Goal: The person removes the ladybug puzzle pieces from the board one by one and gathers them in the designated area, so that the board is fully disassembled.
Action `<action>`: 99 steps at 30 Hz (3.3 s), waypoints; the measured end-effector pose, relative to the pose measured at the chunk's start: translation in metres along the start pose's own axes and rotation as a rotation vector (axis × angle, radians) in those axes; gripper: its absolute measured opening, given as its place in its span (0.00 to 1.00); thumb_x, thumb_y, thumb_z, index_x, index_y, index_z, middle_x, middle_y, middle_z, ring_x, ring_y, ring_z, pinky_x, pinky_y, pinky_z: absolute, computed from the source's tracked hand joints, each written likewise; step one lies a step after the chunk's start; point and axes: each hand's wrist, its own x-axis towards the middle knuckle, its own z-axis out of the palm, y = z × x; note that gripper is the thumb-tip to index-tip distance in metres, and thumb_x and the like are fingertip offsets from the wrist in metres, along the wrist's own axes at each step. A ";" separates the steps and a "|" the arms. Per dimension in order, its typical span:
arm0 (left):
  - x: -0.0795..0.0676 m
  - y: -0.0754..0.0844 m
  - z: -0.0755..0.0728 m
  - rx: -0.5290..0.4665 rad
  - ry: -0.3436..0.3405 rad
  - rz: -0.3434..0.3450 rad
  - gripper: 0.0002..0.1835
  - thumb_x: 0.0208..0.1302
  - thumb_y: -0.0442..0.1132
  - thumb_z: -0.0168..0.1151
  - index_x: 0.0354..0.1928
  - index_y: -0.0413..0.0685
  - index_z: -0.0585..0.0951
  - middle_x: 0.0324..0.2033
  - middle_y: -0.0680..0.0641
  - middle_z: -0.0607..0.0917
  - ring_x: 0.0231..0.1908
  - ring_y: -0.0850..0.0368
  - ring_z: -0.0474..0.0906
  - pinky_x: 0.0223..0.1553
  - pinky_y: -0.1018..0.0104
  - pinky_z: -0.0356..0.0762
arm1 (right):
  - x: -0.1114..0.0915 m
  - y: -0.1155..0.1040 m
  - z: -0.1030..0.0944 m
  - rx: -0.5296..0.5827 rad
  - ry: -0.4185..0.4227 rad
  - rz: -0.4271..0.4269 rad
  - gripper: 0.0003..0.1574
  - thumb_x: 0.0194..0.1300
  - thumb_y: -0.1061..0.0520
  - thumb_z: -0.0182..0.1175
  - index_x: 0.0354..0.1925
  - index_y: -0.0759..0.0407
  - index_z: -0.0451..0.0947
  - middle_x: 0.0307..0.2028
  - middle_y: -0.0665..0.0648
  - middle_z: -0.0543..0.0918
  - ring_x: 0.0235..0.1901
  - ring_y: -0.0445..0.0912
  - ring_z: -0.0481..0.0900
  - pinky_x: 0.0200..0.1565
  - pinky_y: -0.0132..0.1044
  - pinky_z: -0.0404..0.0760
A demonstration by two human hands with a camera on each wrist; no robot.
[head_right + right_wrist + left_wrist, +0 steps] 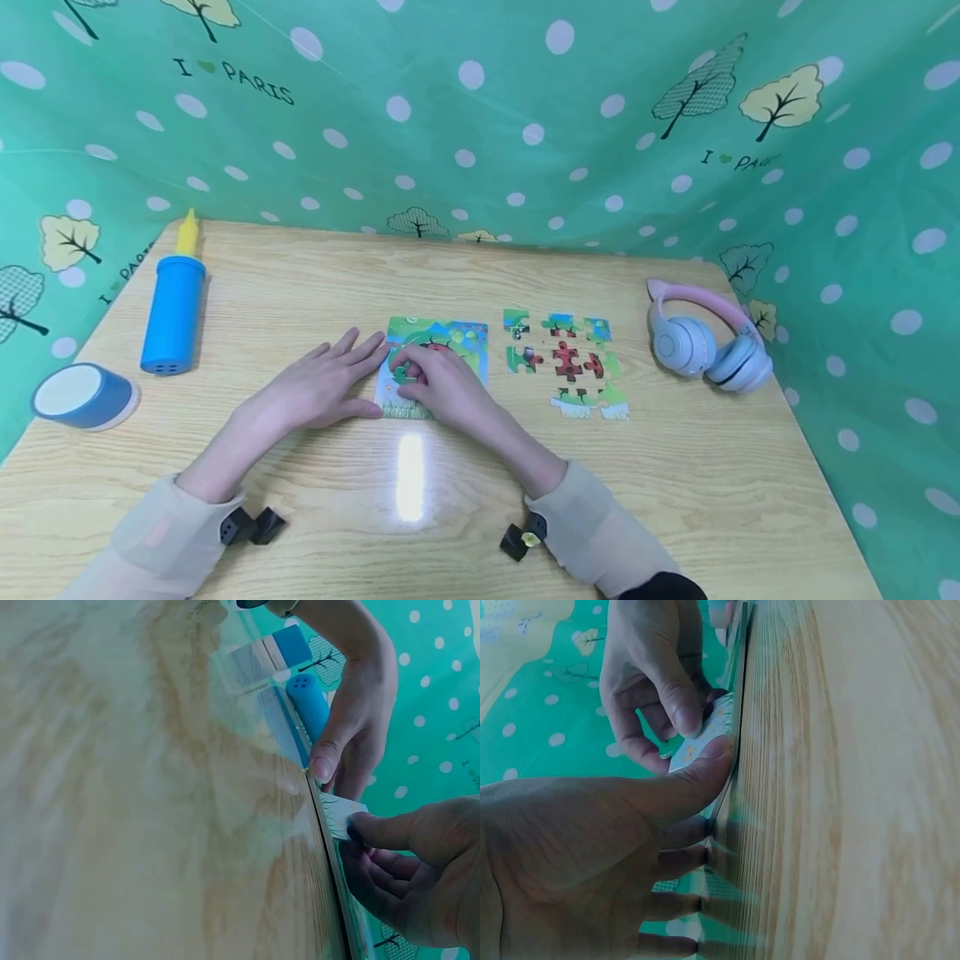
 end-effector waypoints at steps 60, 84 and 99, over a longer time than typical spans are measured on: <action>0.001 0.001 -0.001 -0.012 -0.012 -0.011 0.48 0.68 0.63 0.63 0.81 0.48 0.58 0.82 0.43 0.54 0.80 0.31 0.47 0.75 0.29 0.56 | -0.082 0.094 -0.090 -0.259 0.062 0.044 0.21 0.58 0.56 0.77 0.51 0.54 0.88 0.35 0.48 0.84 0.32 0.37 0.77 0.34 0.29 0.79; 0.000 -0.002 0.002 -0.027 -0.010 -0.003 0.48 0.67 0.63 0.63 0.81 0.48 0.57 0.82 0.43 0.53 0.80 0.31 0.46 0.76 0.29 0.54 | -0.084 0.094 -0.092 -0.247 0.121 0.033 0.19 0.60 0.55 0.75 0.51 0.56 0.88 0.36 0.48 0.87 0.31 0.37 0.79 0.34 0.29 0.80; 0.003 -0.005 0.009 -0.098 0.010 0.009 0.51 0.67 0.63 0.63 0.82 0.48 0.54 0.82 0.41 0.53 0.80 0.31 0.48 0.76 0.29 0.53 | -0.087 0.118 -0.149 -0.313 0.313 0.091 0.16 0.69 0.56 0.68 0.53 0.60 0.86 0.40 0.59 0.89 0.31 0.45 0.81 0.51 0.46 0.81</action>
